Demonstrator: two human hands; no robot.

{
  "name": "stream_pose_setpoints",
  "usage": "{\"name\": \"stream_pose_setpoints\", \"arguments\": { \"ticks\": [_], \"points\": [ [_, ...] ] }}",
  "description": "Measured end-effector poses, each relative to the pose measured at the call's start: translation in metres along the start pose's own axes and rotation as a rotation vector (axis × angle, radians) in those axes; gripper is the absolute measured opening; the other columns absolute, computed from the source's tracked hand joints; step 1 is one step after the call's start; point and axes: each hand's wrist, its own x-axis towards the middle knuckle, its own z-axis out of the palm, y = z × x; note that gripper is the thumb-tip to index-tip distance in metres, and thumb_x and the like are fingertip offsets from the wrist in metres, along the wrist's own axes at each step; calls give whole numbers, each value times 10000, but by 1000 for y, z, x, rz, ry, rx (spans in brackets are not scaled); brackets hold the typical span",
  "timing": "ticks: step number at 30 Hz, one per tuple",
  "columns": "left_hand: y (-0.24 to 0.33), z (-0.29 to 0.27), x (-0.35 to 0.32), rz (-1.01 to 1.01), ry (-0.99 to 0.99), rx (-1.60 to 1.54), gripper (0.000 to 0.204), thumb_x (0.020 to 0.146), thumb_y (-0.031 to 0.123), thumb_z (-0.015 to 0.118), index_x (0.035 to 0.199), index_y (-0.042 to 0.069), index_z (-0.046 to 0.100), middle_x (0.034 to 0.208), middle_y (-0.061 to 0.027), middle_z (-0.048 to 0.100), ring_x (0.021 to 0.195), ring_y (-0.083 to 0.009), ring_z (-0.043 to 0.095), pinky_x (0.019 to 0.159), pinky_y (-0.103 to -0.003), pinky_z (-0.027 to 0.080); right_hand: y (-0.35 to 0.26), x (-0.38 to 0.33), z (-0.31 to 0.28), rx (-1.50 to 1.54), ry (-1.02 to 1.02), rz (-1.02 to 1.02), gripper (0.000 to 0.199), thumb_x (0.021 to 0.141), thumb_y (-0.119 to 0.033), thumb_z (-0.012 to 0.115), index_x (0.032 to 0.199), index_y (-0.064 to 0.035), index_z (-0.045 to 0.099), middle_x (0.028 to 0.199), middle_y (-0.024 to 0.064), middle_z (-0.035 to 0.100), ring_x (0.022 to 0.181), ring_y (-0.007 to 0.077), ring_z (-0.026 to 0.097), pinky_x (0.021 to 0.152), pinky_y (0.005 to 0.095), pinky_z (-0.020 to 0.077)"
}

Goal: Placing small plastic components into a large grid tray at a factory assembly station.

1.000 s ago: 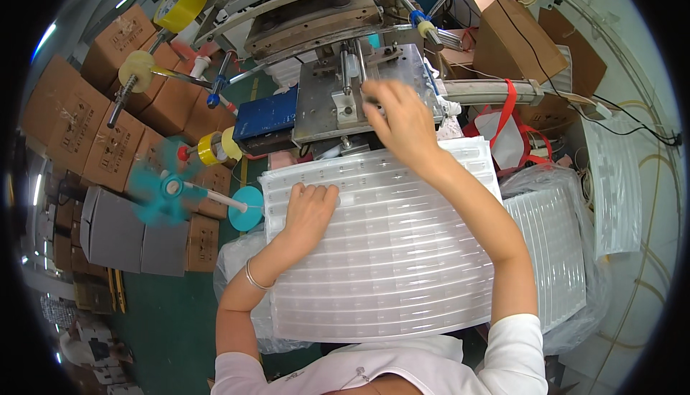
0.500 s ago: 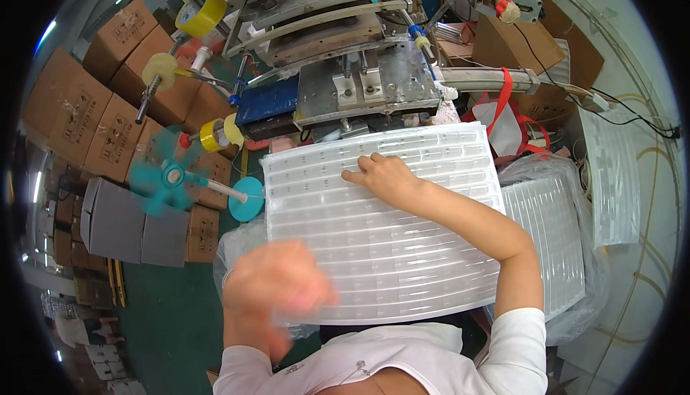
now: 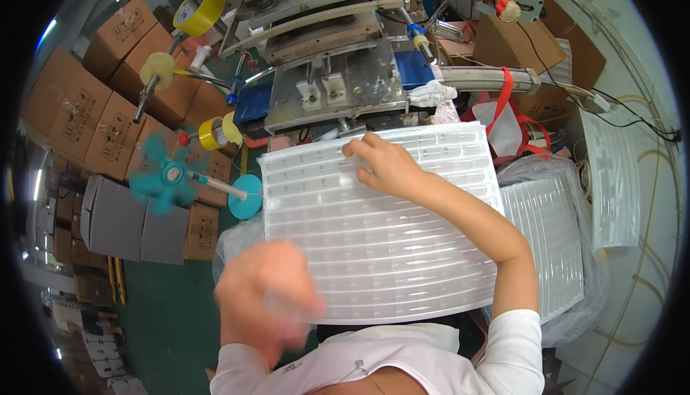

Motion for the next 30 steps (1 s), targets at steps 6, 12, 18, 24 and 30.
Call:
{"name": "stream_pose_setpoints", "arguments": {
  "ticks": [6, 12, 18, 24, 30],
  "points": [
    [-131, -15, -27, -306, 316, 958, 433, 733, 107, 697, 1154, 85, 598, 1017, -108, 619, 890, -280, 584, 743, -349, 458, 12, 8, -38, 396, 300, 97, 300, 811, -51, 588, 1109, -43, 554, 1136, 55, 581, 900, 141, 571, 718, 263, 501],
    [-188, -51, 39, -373, 644, 1226, 342, 832, 299, 631, 1123, 120, 632, 1092, -94, 593, 1058, -244, 495, 934, -416, 303, 12, 9, -75, 308, 423, 196, 207, 856, -45, 578, 1060, -25, 608, 1085, 61, 630, 915, 135, 595, 736, 257, 510],
    [-222, -65, 72, -273, 437, 1516, 344, 792, 393, 651, 1002, 124, 687, 988, -93, 594, 975, -257, 484, 906, -476, 278, 21, 43, -70, 21, 639, -24, 272, 828, -22, 628, 1099, -24, 602, 1080, 126, 644, 882, 236, 656, 723, 301, 544],
    [-203, -58, 62, -188, 475, 1405, 277, 754, 215, 697, 1011, 122, 653, 816, -25, 594, 908, -216, 506, 882, -444, 296, 16, 81, -62, -300, 675, -88, 258, 800, -97, 664, 1052, -71, 611, 979, 98, 670, 798, 299, 654, 638, 353, 534],
    [-160, -43, 31, -221, 519, 1256, 264, 776, 119, 663, 1036, 125, 623, 738, -5, 555, 815, -189, 519, 822, -374, 312, 39, 112, -52, -530, 584, 67, 190, 845, -240, 605, 997, -136, 652, 804, 61, 658, 700, 277, 640, 565, 384, 507]
  ]
}}
